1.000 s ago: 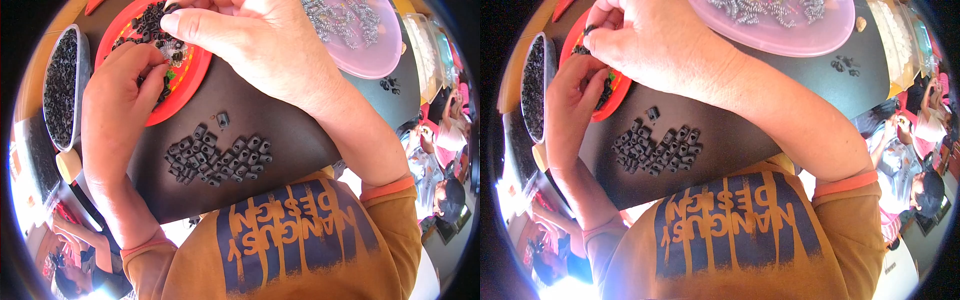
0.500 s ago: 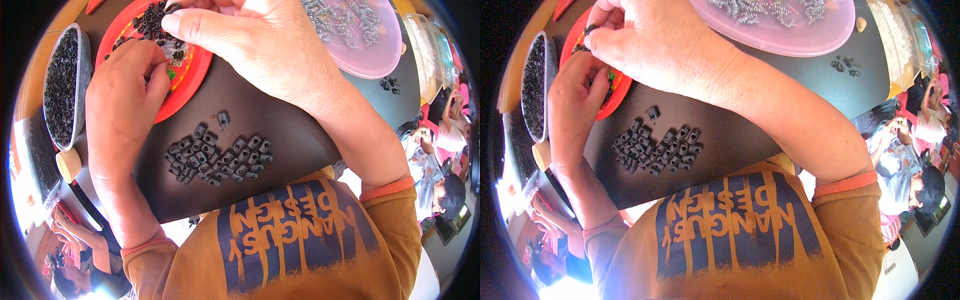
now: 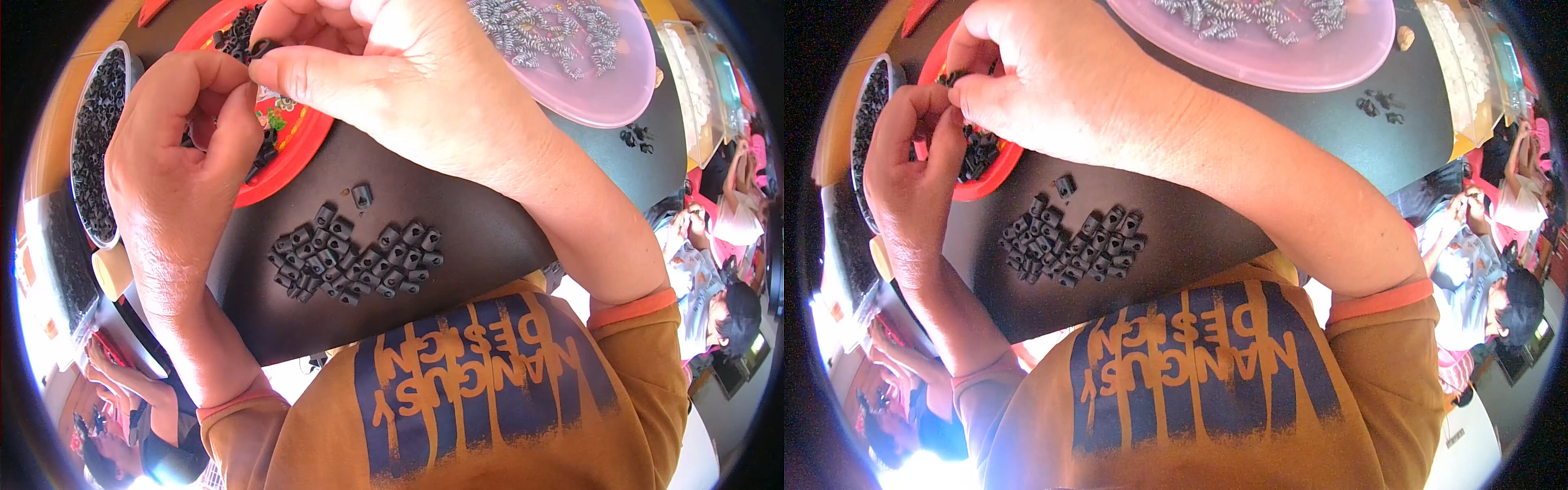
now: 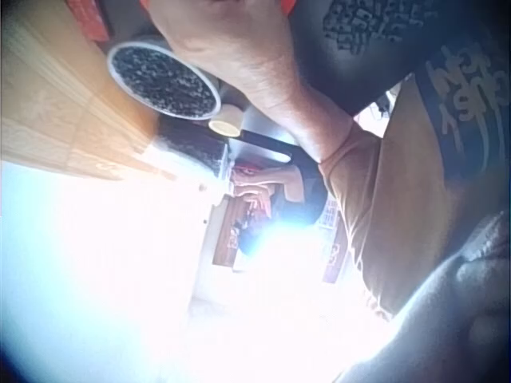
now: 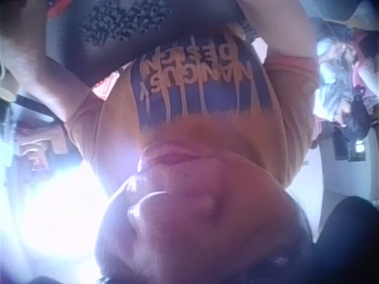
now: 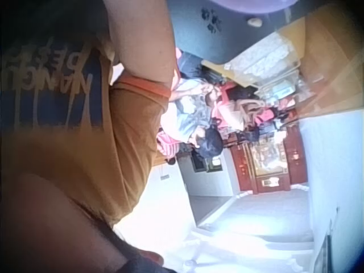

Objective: The person assembles plastic cord locks by inserting springs and inner plungers into plastic housings by hand.

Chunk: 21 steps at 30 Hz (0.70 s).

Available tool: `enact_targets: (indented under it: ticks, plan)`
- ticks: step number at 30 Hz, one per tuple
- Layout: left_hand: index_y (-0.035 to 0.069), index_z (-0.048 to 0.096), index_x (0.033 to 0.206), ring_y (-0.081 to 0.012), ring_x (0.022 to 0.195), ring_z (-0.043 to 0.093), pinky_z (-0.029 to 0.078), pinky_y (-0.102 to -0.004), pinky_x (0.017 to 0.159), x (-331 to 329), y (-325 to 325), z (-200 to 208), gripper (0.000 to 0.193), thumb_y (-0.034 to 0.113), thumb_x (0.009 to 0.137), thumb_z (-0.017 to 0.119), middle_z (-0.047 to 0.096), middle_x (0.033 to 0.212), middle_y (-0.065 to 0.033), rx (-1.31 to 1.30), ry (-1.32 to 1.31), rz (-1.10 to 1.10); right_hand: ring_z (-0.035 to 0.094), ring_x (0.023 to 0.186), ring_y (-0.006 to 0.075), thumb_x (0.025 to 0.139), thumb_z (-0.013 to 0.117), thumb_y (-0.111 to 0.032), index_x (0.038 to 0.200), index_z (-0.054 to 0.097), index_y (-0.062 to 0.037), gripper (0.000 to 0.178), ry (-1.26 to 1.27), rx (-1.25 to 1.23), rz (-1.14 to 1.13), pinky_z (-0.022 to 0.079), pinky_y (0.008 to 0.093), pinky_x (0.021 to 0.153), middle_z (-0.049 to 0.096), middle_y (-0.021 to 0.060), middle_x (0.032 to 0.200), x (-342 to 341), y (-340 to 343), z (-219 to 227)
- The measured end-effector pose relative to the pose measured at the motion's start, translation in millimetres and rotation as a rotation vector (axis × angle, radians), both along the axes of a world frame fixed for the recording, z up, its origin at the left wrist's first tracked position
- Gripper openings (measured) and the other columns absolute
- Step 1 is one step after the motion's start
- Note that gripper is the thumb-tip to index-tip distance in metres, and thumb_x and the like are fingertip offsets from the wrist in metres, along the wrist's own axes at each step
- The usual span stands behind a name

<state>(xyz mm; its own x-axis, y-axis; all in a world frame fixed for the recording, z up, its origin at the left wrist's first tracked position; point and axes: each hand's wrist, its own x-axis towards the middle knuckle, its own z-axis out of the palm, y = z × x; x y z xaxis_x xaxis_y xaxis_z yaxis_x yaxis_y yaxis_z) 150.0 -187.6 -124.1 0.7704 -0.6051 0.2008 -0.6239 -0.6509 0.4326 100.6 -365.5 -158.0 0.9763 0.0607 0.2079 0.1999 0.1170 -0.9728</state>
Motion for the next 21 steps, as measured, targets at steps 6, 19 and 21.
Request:
enact_targets:
  ticks: [6, 19, 21]
  plan:
    - [0.001, 0.062, 0.092, -0.0056, 0.072, 0.052, 0.044, -0.0198, 0.067, -0.2, -1.3, -2.5, 0.008, -0.003, 0.085, 0.062, 0.058, 0.077, 0.0007, -0.05, -0.042, -0.025, 0.06, 0.074, 0.0134, 0.09, 0.062, -0.002, 0.098, 0.055, 0.0007, 0.01, 0.015, 0.027, 0.01, 0.05, 0.0252, 0.067, 0.062, 0.0096, 0.083, 1.3, 0.4, 0.0]
    - [0.001, 0.064, 0.094, -0.0062, 0.073, 0.055, 0.046, -0.0204, 0.069, -2.1, 0.6, -2.2, 0.009, -0.003, 0.086, 0.063, 0.061, 0.081, -0.0007, -0.084, -0.07, -0.046, 0.058, 0.074, 0.0096, 0.092, 0.06, -0.003, 0.099, 0.058, 0.0014, 0.009, 0.109, 0.078, 0.023, 0.05, 0.0217, 0.068, 0.061, 0.0058, 0.085, 4.8, 2.8, 1.5]
    - [0.0, 0.064, 0.096, -0.0061, 0.075, 0.056, 0.046, -0.02, 0.071, -1.9, 0.8, -5.7, 0.009, -0.003, 0.087, 0.063, 0.062, 0.083, -0.0008, -0.114, -0.043, -0.04, 0.058, 0.075, 0.0091, 0.092, 0.06, -0.004, 0.099, 0.058, 0.0016, 0.009, 0.147, 0.116, 0.035, 0.05, 0.0209, 0.068, 0.061, 0.0059, 0.085, 5.5, 1.3, 3.5]
